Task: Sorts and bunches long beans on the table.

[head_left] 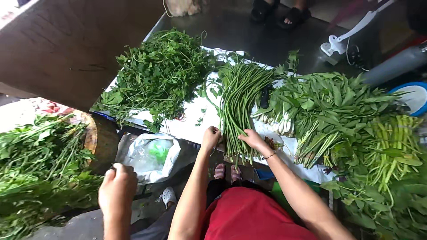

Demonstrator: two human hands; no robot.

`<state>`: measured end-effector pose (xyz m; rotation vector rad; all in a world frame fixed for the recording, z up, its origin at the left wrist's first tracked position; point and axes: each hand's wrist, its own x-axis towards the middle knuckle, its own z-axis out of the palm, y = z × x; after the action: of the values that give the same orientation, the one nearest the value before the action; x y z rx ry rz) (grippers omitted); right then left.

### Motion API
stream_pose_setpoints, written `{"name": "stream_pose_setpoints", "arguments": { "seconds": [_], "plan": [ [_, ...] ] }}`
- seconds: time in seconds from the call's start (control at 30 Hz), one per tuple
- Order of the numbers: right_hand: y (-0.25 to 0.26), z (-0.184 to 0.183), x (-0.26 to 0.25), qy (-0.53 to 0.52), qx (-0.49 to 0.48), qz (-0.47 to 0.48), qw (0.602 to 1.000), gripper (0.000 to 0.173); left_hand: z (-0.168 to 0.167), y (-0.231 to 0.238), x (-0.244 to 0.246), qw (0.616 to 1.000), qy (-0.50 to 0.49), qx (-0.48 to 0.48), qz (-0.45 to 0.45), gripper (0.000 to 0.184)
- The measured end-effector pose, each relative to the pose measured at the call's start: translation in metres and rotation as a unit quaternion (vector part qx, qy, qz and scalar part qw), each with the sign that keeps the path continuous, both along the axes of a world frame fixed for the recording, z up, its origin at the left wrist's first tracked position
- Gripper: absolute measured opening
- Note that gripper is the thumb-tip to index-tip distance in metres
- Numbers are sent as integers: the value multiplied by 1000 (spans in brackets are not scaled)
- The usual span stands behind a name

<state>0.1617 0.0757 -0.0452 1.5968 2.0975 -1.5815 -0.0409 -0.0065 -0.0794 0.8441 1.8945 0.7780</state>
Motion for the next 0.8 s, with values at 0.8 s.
{"name": "stream_pose_setpoints", "arguments": {
  "seconds": [0.8],
  "plan": [
    [-15,8,-8,-153,8,102,983,45,5,18,43,976,197,16,-96,37]
  ]
}}
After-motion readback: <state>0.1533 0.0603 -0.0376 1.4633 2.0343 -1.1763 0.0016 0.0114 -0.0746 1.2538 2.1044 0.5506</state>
